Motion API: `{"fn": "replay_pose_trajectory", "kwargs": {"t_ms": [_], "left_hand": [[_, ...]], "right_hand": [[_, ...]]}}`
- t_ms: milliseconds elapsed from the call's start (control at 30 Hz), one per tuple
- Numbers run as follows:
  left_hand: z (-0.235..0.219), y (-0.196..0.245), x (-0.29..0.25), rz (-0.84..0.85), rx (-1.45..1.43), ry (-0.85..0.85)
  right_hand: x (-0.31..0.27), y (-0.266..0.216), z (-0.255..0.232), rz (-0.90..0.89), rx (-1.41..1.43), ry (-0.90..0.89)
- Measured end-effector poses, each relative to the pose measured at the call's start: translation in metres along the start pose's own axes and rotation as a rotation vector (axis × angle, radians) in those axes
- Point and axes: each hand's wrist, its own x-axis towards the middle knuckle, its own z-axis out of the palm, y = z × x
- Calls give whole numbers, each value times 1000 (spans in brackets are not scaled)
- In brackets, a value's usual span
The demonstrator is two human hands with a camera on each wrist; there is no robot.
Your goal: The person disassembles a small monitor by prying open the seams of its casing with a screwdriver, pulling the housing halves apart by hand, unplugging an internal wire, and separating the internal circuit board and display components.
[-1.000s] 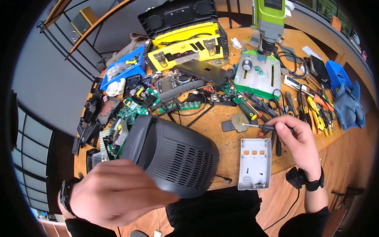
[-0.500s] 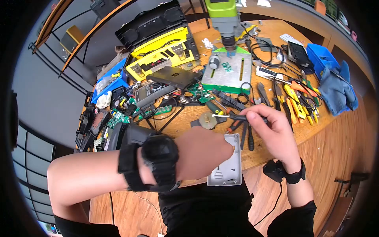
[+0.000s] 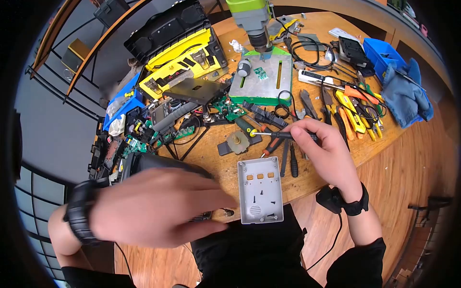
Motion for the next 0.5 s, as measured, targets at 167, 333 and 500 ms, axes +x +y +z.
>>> {"fn": "replay_pose_trajectory", "kwargs": {"t_ms": [167,333,500], "left_hand": [[3,-8,-96,-13,-61,376],[39,-8,-180,-212,-9,653],[88,-33,-228,-414,129,852]], "right_hand": [[5,-1,15,-67,-96,-54],[19,-24,41,-233,-509,-201],[43,-55,86,-165,-770,-336]]}}
